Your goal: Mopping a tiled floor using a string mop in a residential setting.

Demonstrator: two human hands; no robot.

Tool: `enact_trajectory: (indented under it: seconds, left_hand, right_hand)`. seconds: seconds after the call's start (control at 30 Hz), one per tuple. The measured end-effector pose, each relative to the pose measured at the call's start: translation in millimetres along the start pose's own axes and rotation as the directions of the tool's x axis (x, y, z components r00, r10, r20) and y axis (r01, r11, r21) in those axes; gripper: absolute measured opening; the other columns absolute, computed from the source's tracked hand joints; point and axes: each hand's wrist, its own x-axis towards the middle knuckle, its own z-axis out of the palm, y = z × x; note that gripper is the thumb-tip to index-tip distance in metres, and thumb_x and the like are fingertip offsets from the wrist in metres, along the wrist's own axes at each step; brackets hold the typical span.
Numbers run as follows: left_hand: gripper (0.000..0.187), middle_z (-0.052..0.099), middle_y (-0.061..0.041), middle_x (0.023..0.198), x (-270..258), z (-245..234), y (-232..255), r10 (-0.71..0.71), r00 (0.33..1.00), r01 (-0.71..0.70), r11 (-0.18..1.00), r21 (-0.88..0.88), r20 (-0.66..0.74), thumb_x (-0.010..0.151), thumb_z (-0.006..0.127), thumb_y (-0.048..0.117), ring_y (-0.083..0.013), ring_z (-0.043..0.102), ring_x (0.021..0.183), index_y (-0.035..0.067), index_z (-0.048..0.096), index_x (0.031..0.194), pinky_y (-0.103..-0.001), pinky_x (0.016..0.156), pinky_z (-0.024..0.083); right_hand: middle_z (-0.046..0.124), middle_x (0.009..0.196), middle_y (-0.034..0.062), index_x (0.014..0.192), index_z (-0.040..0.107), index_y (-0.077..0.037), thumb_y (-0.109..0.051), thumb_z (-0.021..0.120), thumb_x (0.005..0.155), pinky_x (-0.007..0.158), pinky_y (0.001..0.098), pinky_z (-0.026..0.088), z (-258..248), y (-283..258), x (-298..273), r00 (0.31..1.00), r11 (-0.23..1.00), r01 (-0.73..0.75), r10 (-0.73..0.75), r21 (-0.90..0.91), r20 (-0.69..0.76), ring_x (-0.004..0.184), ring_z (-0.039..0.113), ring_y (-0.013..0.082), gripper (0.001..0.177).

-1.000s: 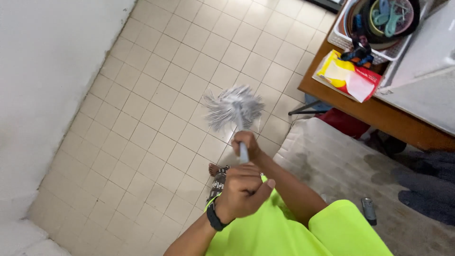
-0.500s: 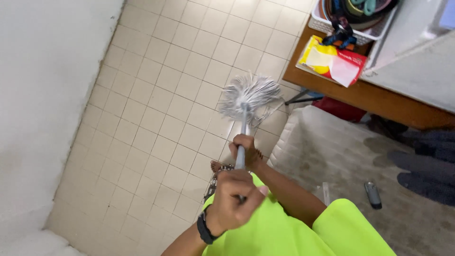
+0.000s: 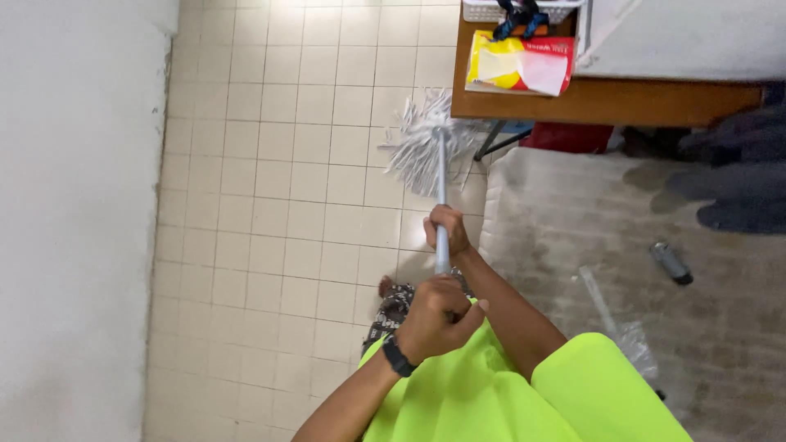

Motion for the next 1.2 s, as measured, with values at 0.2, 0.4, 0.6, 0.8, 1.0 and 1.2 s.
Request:
enact_trajectory:
  seconds: [0.2,0.4,0.6,0.8,1.0,1.2]
  left_hand:
    - [0.061,0.032,0.002,0.04,-37.6,-56.5,43.3,0.03,0.958,-0.036,0.999,0.015,0.286,0.102,0.055,0.023,-0.0148,0.031,0.036,0.013,0.034,0.046,-0.033,0.049,0.029]
    - [0.055,0.019,0.001,0.049,-73.6,-124.1,91.3,0.156,0.912,-0.061,0.966,-0.25,0.379,0.099,0.059,0.022,-0.0174,0.018,0.046,0.013,0.028,0.054,-0.032,0.051,0.015]
    - [0.04,0.026,-0.003,0.059,-79.7,-156.0,96.7,0.167,0.895,-0.012,0.936,-0.352,0.414,0.086,0.059,0.0,-0.022,0.024,0.055,0.01,0.028,0.062,-0.037,0.057,0.021]
    - [0.051,0.033,-0.003,0.05,-121.4,-120.7,59.7,0.234,0.901,-0.168,0.965,-0.203,0.364,0.103,0.056,0.014,-0.019,0.028,0.045,0.011,0.034,0.057,-0.037,0.052,0.028]
    - [0.063,0.03,-0.002,0.041,-160.0,-98.8,59.1,0.2,0.881,-0.139,0.976,-0.171,0.429,0.105,0.053,0.022,-0.0163,0.027,0.037,0.012,0.028,0.048,-0.033,0.045,0.022]
    - [0.045,0.022,-0.004,0.053,-192.5,-102.8,130.4,0.328,0.868,-0.104,0.854,-0.51,0.373,0.098,0.052,0.009,-0.0204,0.019,0.045,0.008,0.028,0.059,-0.035,0.051,0.021]
  right_hand:
    - [0.021,0.061,-0.001,0.064,0.019,-0.014,0.007,0.056,0.082,0.052,0.0327,0.021,38.2,-58.4,-45.5,0.983,0.998,0.047,-0.055,-0.048,-0.173,0.054,0.022,0.013,0.046]
    - [0.027,0.056,0.0007,0.063,0.026,-0.012,0.0,0.054,0.089,0.071,0.0344,0.031,90.1,-157.9,-95.5,0.933,0.989,-0.074,0.024,-0.127,-0.358,0.05,0.025,0.0134,0.04]
    - [0.05,0.045,-0.0035,0.048,0.053,-0.015,0.0,0.059,0.085,0.047,0.0212,0.032,101.4,-183.3,-95.9,0.936,0.974,-0.135,0.185,0.182,-0.299,0.044,0.046,0.0057,0.04]
    - [0.028,0.059,0.0014,0.067,0.029,-0.01,0.003,0.051,0.094,0.051,0.0313,0.021,107.6,-114.3,-104.6,0.918,0.979,0.113,-0.169,-0.172,-0.36,0.051,0.026,0.0117,0.037]
    - [0.024,0.061,0.0005,0.069,0.024,-0.013,0.001,0.052,0.099,0.053,0.0318,0.02,112.2,-127.6,-147.5,0.891,0.991,0.038,-0.091,-0.128,-0.444,0.053,0.021,0.01,0.043]
    - [0.031,0.054,-0.0001,0.061,0.03,-0.01,-0.001,0.054,0.096,0.048,0.0289,0.026,125.7,-210.7,-217.7,0.792,0.987,-0.108,0.015,-0.116,-0.611,0.05,0.028,0.0081,0.043]
